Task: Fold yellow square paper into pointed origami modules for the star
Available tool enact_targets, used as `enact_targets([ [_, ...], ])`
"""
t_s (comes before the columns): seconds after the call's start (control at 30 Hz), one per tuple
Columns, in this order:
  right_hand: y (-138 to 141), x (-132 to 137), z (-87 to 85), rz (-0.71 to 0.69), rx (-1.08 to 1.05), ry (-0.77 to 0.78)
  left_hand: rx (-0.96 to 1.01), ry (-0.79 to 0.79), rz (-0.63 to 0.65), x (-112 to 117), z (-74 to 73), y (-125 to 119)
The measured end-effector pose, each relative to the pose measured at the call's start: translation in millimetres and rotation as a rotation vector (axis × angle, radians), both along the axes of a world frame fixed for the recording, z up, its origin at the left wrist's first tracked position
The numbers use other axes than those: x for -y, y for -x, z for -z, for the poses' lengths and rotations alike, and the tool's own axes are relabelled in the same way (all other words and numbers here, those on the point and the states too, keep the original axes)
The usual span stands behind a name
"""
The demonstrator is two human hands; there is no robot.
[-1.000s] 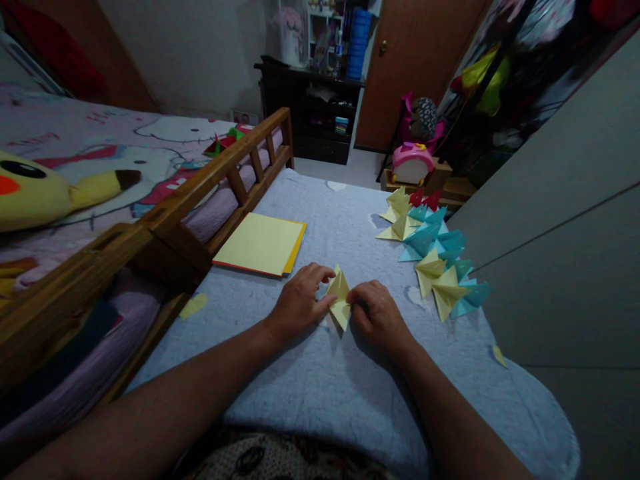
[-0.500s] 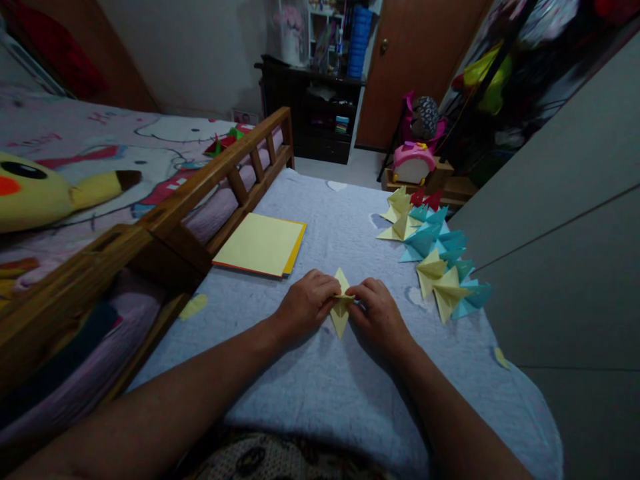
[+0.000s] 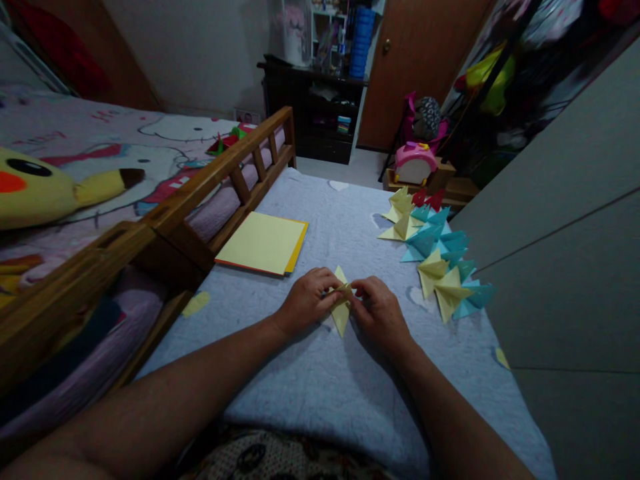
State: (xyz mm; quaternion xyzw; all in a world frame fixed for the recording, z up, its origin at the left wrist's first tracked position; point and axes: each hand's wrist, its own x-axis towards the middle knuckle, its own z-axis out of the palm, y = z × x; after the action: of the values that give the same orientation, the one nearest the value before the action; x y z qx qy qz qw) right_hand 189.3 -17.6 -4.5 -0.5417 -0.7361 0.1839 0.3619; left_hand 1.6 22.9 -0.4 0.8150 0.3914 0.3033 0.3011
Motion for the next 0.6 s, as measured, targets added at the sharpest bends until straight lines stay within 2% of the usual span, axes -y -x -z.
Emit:
enact_targets([
  [0.1, 3.0, 2.4, -7.7, 0.020, -0.153, -0.024, 0.010, 0.000, -0.009, -0.5, 0.5, -0.3],
  [0.2, 6.3, 4.4, -13.0, 0.024, -0.220, -0.046, 0.009, -0.019, -0.014, -0.5, 1.9, -0.4],
  [0.6, 9.1, 5.0, -17.5, -0.026, -0.230, -0.079, 0.003, -0.065, -0.017, -0.5, 4.2, 0.1],
])
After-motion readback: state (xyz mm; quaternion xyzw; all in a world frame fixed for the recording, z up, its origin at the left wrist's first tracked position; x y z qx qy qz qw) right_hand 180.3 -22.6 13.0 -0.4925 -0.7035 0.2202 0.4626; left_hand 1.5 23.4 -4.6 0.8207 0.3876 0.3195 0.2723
